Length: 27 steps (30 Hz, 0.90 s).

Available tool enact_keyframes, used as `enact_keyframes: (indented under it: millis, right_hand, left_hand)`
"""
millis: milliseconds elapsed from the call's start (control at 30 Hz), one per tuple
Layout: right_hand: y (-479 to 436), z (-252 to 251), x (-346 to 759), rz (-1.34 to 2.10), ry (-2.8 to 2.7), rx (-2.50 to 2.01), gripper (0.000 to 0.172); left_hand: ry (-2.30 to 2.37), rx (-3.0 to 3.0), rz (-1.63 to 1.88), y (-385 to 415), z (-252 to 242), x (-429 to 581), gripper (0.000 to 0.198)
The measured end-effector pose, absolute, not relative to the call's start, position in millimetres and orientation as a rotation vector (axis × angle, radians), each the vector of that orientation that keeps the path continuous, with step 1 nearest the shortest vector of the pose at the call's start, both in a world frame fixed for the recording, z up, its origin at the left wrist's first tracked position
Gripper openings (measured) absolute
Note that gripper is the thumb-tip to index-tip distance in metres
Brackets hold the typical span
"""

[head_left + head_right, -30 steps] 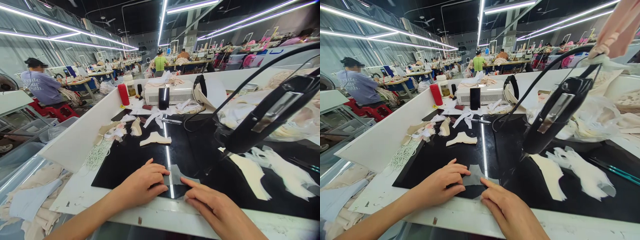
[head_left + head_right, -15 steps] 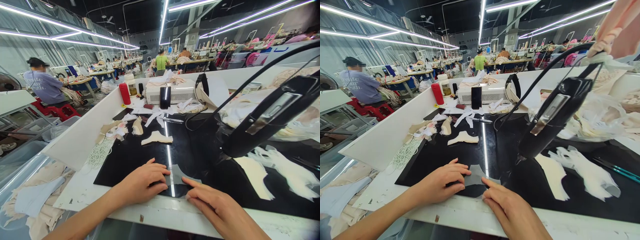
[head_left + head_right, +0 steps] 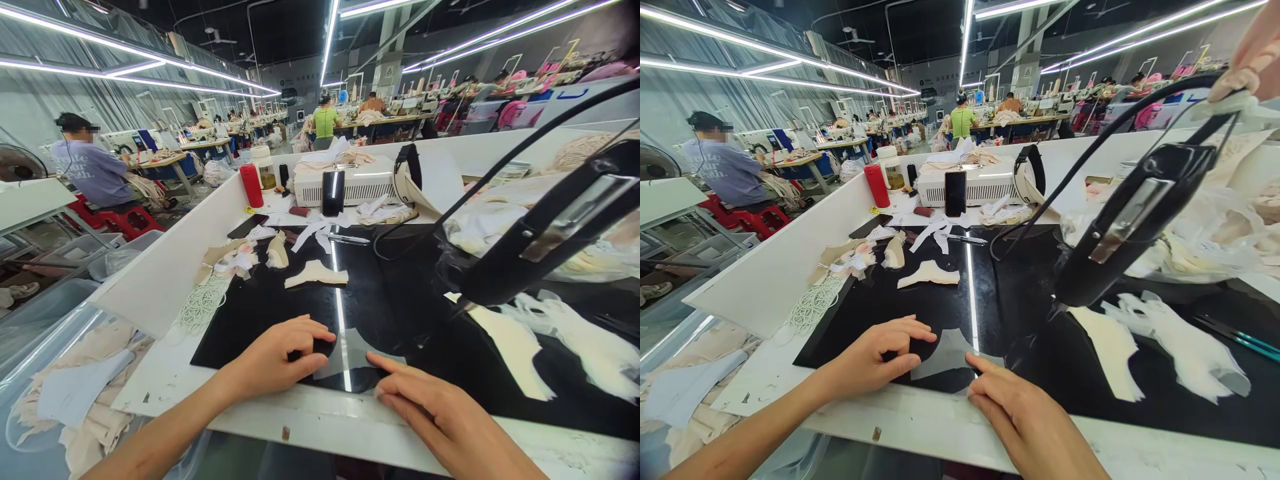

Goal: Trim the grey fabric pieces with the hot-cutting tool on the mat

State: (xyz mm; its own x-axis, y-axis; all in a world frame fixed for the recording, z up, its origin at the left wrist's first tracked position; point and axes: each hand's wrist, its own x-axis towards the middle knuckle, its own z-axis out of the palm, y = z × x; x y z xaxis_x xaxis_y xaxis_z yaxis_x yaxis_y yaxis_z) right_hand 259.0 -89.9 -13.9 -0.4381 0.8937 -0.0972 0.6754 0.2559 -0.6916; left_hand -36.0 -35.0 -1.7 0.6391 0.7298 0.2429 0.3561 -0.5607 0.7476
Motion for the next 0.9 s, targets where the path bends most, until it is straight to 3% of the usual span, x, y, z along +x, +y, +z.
enact_keyframes:
  millis: [167, 300, 500, 900]
  right_hand:
    - [-90, -14, 265, 0.997, -2.175, -1.421, 0.044]
    - [-92, -14, 267, 1.012, -2.124, -1.441, 0.042]
    - [-98, -9, 254, 1.023, -2.188, -1.376, 0.037]
    - [-101, 5, 223, 1.279, -2.166, -1.174, 0.027]
  left_hand:
    - [1.009, 2.156, 0.816, -36, 6, -39, 0.027]
    - [0.825, 2.381, 0.732, -44, 6, -38, 0.004]
    - [0.793, 2.592, 0.538, -54, 1, -41, 0.021]
    - [0.818, 2.514, 0.571, -47, -1, -47, 0.024]
